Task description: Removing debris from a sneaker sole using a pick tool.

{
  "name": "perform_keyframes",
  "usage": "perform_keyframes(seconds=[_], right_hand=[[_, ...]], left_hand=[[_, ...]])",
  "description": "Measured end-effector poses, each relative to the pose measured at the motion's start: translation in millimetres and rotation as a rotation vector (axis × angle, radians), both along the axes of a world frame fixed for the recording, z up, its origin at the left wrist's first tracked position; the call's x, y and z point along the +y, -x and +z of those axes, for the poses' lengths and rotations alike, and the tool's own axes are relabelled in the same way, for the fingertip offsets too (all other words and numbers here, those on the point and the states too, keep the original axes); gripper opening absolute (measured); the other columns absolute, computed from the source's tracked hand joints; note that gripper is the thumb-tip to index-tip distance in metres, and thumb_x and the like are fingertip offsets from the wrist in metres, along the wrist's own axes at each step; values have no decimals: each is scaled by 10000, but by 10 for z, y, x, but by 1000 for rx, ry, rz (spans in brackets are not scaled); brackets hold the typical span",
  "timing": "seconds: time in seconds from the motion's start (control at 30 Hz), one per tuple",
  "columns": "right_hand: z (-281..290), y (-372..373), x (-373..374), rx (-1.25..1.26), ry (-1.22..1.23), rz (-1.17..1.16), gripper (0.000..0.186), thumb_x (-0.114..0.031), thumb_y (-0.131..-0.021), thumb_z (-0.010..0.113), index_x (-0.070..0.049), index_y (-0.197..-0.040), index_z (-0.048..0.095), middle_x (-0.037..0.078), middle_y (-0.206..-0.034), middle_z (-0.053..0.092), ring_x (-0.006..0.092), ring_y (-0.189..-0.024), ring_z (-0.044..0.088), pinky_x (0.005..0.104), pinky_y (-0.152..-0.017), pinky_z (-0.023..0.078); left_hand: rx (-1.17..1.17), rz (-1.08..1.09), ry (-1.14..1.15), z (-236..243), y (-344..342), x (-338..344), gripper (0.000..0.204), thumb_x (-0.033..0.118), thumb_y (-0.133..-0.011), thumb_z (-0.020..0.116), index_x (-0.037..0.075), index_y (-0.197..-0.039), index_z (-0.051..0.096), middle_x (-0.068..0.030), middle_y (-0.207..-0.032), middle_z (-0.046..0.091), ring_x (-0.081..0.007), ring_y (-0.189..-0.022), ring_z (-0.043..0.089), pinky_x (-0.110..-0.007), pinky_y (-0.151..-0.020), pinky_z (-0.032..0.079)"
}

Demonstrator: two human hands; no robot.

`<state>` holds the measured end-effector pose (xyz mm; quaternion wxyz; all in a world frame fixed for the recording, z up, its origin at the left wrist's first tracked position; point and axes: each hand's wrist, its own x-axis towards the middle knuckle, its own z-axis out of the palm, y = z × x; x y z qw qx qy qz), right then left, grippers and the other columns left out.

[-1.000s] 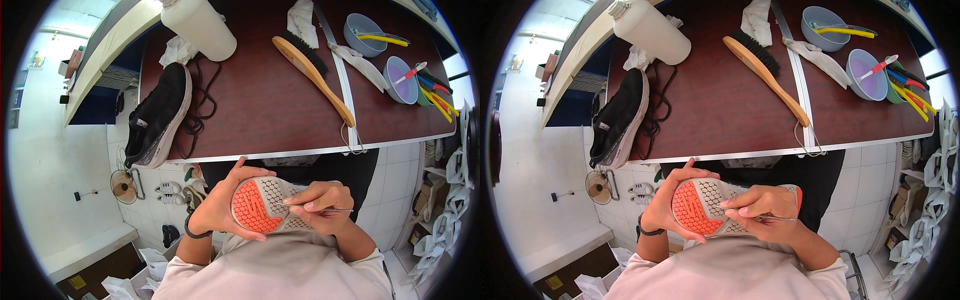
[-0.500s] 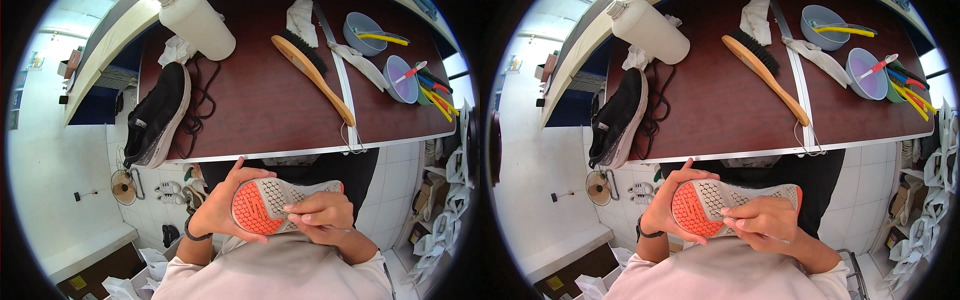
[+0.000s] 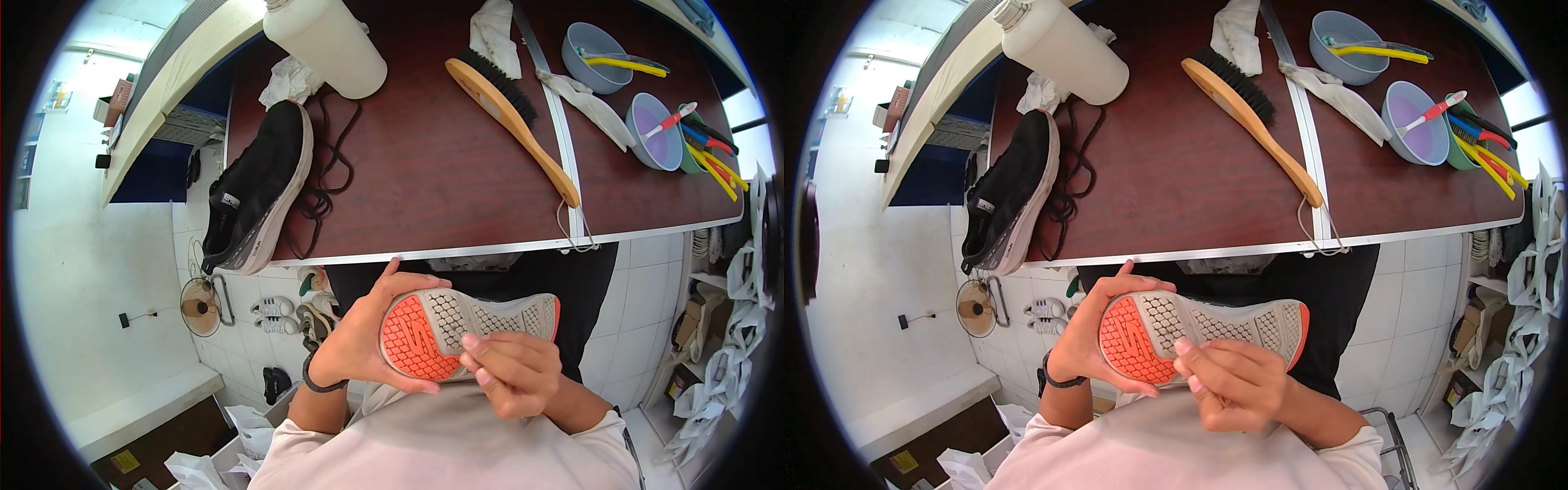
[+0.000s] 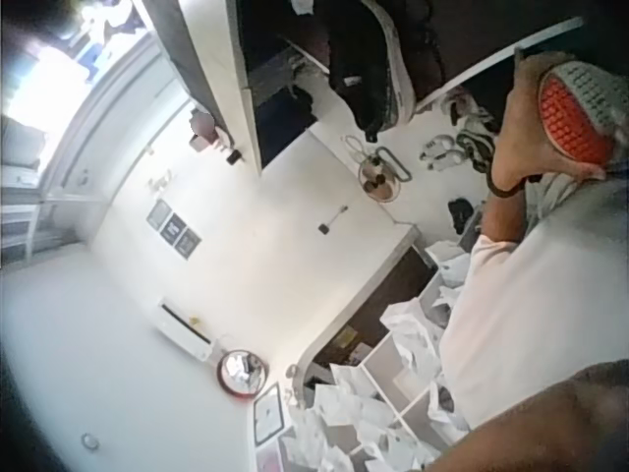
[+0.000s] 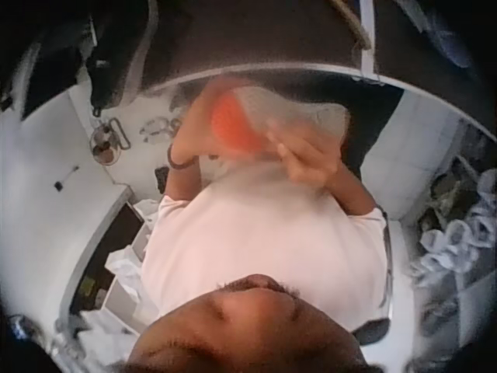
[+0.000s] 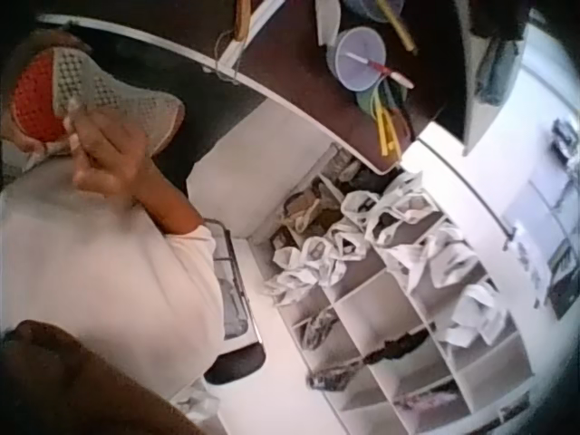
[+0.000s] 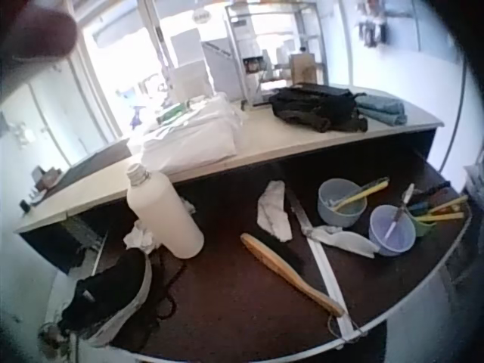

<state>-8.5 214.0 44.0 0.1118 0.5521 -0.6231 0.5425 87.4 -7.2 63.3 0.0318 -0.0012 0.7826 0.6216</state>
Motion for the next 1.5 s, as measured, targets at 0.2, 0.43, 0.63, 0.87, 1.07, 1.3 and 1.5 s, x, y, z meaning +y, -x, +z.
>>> perform_keyframes(seconds=[0.2,0.43,0.63,0.87,1.07,1.3,1.5], right_hand=[[-81,31,14,-279,93,-8,325,8,-786,815,-70,-933,537,166,-982,751,228,-683,722,293,-551,599],[-61,79,7,-356,36,85,365,-12,-786,832,-82,-1001,545,159,-970,755,210,-654,709,283,-515,572],[-103,23,-31,-284,80,0,347,18,-785,824,-70,-983,553,194,-976,748,207,-634,703,272,-506,562],[-91,131,63,-596,64,153,343,83,-803,785,-87,-1018,577,200,-906,750,224,-722,754,259,-553,572],[-57,219,70,-559,33,222,366,95,-770,802,-83,-1009,588,195,-905,755,218,-684,745,256,-552,570],[-146,163,12,-462,93,178,287,26,-793,820,-70,-927,584,184,-916,757,217,-633,723,269,-515,542],[-187,151,56,-656,154,206,334,41,-776,828,-72,-975,584,190,-915,757,207,-637,724,261,-517,538]], left_hand=[[3,5,-11,-19,-13,-2,1165,470,-483,1001,36,-1396,423,-160,-1320,638,-324,-1225,627,-641,-1207,95],[12,-7,-11,-37,-23,-13,1180,469,-479,1002,38,-1411,420,-162,-1331,632,-327,-1236,620,-642,-1209,84],[10,-2,-7,-17,-8,-7,1180,470,-478,1001,33,-1411,428,-159,-1332,633,-327,-1238,621,-642,-1209,83],[4,-16,-19,-22,-13,-17,1179,464,-481,1002,34,-1414,424,-161,-1339,631,-325,-1245,617,-637,-1211,78],[14,-25,-22,-16,-3,-23,1174,450,-487,1006,37,-1416,420,-166,-1337,630,-324,-1249,615,-640,-1209,76],[23,-37,-16,-28,-12,-34,1169,451,-492,1004,39,-1416,419,-169,-1344,625,-328,-1257,609,-648,-1205,80],[2,-58,-42,2,18,-29,1191,394,-430,1042,57,-1383,412,-205,-1295,627,-331,-1289,583,-585,-1224,41]])
